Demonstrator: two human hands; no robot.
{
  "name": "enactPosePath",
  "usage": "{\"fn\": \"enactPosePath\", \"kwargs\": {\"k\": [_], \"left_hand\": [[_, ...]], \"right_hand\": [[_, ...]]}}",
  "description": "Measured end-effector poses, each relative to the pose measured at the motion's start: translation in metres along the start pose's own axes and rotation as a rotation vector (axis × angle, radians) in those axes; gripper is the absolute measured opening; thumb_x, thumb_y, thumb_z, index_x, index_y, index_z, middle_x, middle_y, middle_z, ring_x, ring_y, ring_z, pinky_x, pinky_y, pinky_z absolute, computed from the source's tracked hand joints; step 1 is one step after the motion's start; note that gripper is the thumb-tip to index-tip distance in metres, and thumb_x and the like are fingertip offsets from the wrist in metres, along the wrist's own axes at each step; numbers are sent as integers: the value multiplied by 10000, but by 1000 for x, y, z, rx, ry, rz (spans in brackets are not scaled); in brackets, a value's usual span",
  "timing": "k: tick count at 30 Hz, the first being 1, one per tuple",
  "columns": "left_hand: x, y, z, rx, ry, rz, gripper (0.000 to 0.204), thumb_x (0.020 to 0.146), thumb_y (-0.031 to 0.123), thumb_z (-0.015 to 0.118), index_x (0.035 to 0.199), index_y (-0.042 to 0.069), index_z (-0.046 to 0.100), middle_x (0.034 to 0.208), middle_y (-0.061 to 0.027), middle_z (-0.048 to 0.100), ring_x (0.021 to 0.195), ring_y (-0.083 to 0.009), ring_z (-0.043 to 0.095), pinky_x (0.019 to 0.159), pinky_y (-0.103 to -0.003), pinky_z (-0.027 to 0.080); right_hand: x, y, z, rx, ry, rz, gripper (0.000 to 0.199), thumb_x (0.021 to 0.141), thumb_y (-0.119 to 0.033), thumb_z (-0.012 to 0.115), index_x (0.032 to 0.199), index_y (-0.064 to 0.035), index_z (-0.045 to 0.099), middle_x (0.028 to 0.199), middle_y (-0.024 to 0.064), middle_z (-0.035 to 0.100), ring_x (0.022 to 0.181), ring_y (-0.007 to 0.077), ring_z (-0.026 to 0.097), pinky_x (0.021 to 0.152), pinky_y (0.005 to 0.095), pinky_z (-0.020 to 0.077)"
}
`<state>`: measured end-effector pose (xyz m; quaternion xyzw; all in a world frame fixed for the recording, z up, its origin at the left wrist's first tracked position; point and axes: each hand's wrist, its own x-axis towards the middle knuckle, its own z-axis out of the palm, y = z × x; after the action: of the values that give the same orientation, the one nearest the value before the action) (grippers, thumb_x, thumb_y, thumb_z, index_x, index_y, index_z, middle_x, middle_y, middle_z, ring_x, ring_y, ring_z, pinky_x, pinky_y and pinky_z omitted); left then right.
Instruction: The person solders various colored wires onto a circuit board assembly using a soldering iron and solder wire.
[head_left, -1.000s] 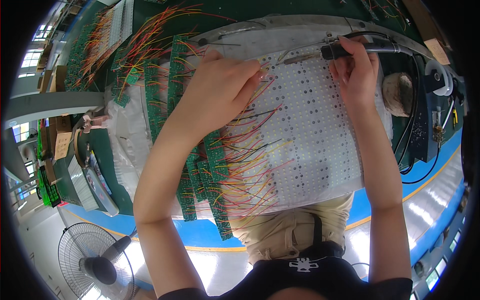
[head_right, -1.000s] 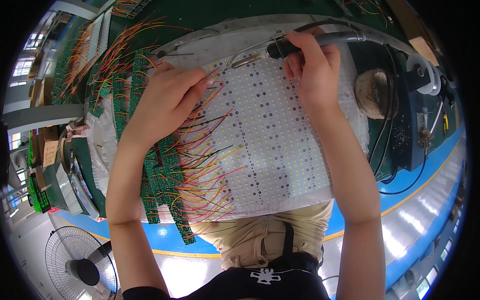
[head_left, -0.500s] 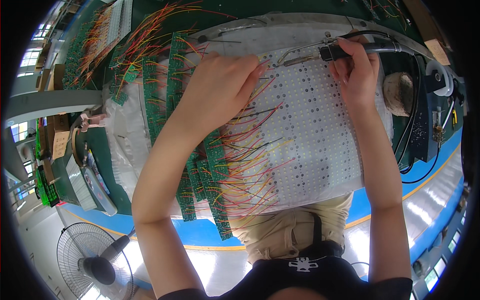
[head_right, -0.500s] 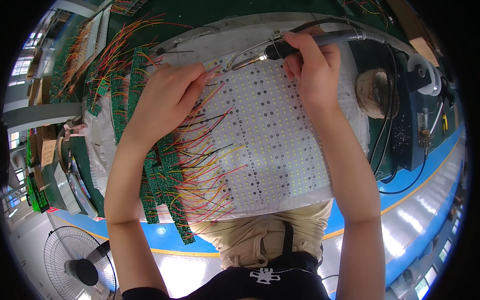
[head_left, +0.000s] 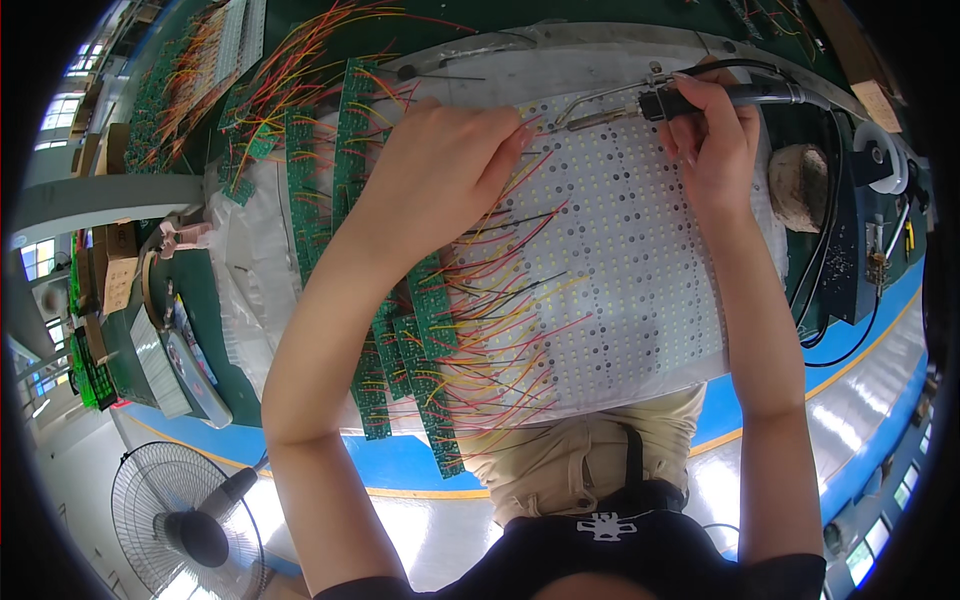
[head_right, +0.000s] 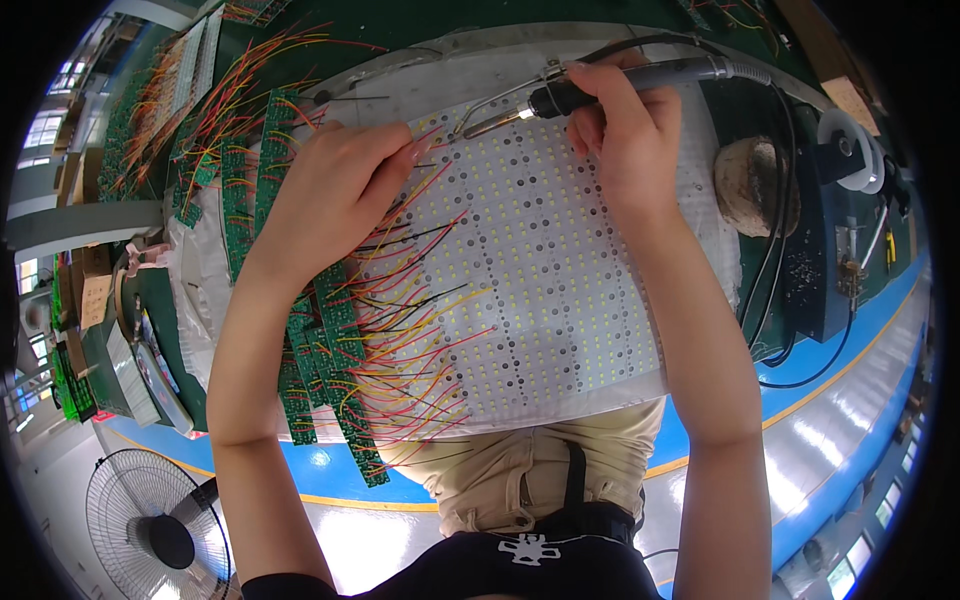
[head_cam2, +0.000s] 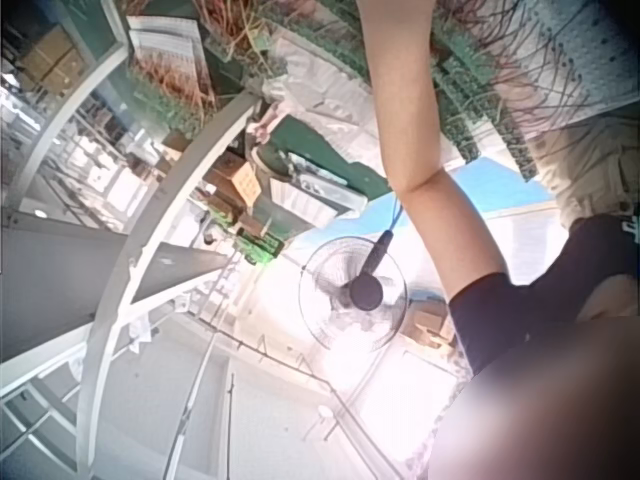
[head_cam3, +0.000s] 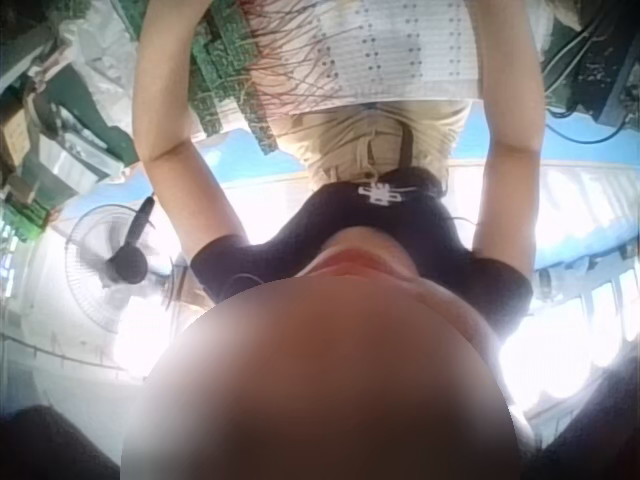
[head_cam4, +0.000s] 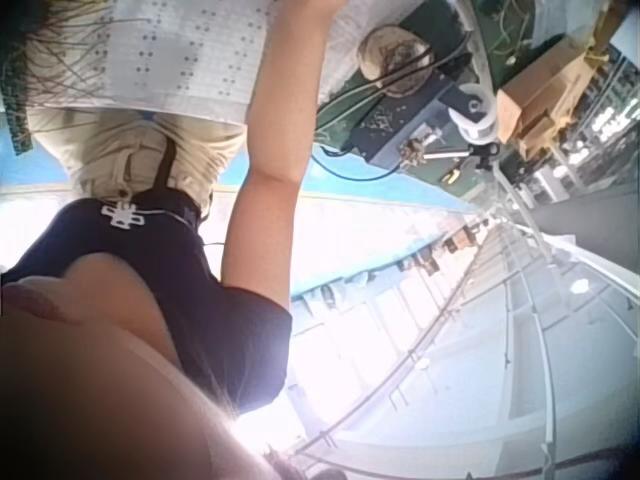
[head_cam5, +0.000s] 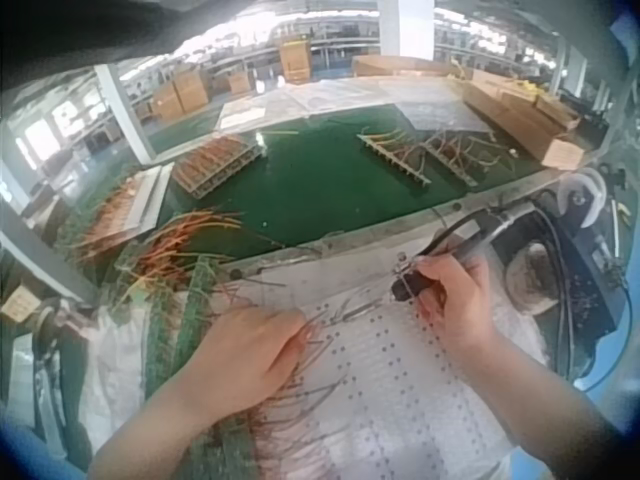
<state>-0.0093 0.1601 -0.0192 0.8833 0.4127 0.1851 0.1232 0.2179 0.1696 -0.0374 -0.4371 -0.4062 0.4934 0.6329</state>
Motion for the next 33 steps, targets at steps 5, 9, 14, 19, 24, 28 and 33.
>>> {"fn": "enactPosePath", "kwargs": {"k": [5,9,14,19,24,28,33], "left_hand": [[0,-1,2,-6,46,33,106,820,129,546,832,25,565,608,-126,531,600,-309,518,605,-380,370],[1,-1,2,-9,60,44,112,823,138,548,829,28,567,590,-125,519,587,-308,514,597,-380,363],[1,-1,2,1,44,31,111,822,137,545,803,28,557,578,-125,510,576,-309,508,593,-378,360],[1,0,3,-9,39,23,120,822,136,543,782,23,545,578,-126,509,575,-313,505,593,-379,360],[2,0,3,-19,32,13,126,821,136,543,772,20,541,583,-130,509,577,-318,504,590,-380,360],[2,-1,3,-32,31,12,128,822,138,543,770,21,542,588,-133,510,584,-321,505,591,-382,360],[2,-1,2,-28,31,5,132,823,142,542,770,22,543,591,-135,512,592,-323,511,594,-387,359]], "right_hand": [[0,0,0,-26,21,-5,103,803,-91,543,728,-27,515,430,-13,367,337,64,265,384,248,289],[-1,0,-2,-35,-29,-38,145,773,-119,591,688,-20,530,477,-10,393,384,63,319,397,252,310],[0,1,1,-50,-15,-63,101,802,-80,537,722,-21,517,428,-15,357,342,63,260,387,249,285],[-1,0,1,-18,5,-31,93,798,-81,538,731,-20,520,433,-9,361,343,66,262,389,252,286],[-1,-1,0,-5,-2,-16,94,795,-89,541,729,-26,519,446,-7,374,341,70,261,392,256,286],[1,0,-5,88,50,15,145,774,-114,583,683,-32,505,478,-6,380,371,73,286,406,269,300],[3,0,-6,115,21,8,156,774,-120,585,686,-38,485,472,-8,356,364,78,268,405,273,288]]}}
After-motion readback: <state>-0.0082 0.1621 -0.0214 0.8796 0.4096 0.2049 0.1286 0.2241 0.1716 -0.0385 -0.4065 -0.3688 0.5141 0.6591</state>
